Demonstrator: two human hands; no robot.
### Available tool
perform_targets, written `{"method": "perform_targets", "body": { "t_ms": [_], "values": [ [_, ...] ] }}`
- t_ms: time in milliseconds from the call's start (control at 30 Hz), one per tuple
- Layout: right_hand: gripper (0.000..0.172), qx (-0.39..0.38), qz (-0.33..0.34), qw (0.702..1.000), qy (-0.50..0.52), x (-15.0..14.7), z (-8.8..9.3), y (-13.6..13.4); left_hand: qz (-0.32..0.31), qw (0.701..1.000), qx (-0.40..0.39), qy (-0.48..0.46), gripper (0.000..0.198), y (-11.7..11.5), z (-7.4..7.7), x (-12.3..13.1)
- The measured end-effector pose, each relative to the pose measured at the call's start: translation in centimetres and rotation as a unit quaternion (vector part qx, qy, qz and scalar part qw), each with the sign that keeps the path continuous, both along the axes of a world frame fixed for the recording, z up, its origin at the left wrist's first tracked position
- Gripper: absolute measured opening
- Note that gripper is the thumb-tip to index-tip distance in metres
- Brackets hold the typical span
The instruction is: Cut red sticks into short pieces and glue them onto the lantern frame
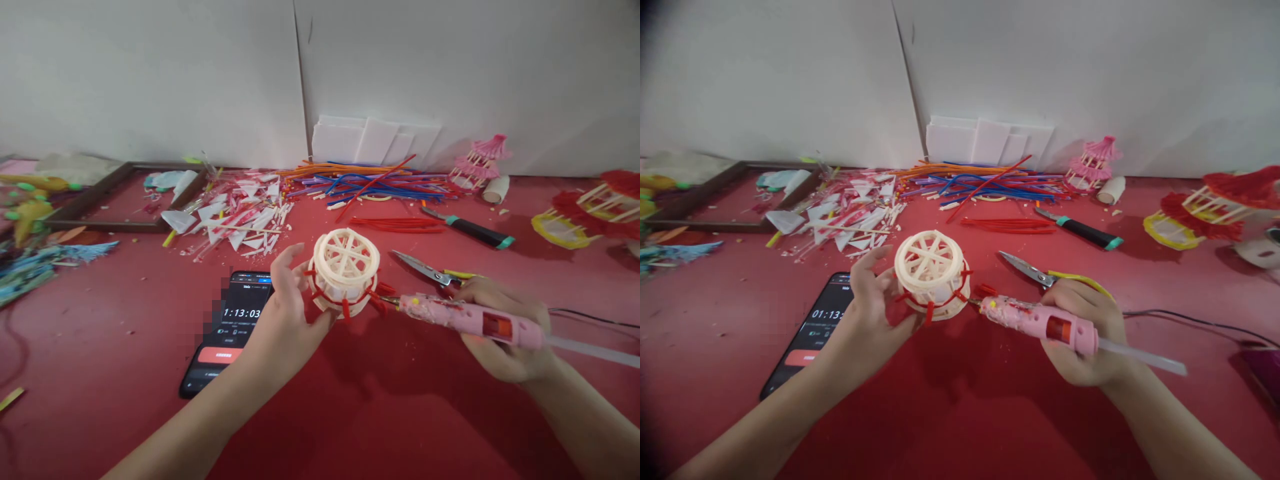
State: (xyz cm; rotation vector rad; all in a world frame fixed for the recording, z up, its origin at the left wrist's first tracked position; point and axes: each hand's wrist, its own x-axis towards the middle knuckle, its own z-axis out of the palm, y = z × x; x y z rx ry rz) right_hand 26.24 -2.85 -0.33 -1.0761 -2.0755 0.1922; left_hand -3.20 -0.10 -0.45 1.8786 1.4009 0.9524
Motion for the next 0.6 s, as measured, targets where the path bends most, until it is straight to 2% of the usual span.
{"method": "perform_targets", "body": {
  "t_ms": [100, 167, 300, 367, 433, 500, 600],
  "values": [
    [0.01, 0.037, -0.006, 0.997, -0.067, 1.3, 0.4, 0.4, 0.004, 1.0, 0.0, 0.007, 0.079, -0.1, 0.0, -0.1],
    [0.017, 0.058, -0.012, 0.991, -0.116, 3.3, 0.5, 1.0, 0.0, 1.0, 0.0, 0.004, 0.08, -0.1, 0.0, -0.1],
    [0.028, -0.022, -0.06, 0.984, -0.165, 9.6, -0.6, 2.7, -0.014, 1.0, -0.009, -0.01, 0.082, -0.1, -0.2, -0.3],
    [0.028, -0.022, -0.069, 0.985, -0.158, 13.1, -1.7, 3.9, -0.015, 1.0, -0.013, -0.017, 0.081, -0.1, -0.3, -0.3],
    [0.026, -0.017, -0.033, 0.985, -0.171, 15.9, -2.7, 5.1, -0.01, 1.0, -0.009, -0.022, 0.081, -0.1, -0.3, -0.3],
    [0.017, -0.003, -0.019, 0.986, -0.165, 17.8, -3.4, 6.2, 0.004, 1.0, -0.006, -0.017, 0.082, -0.1, -0.2, -0.4],
    [0.019, -0.006, 0.023, 0.989, -0.149, 18.5, -2.8, 7.2, 0.015, 1.0, -0.014, -0.008, 0.082, 0.0, -0.1, -0.4]
  ]
}}
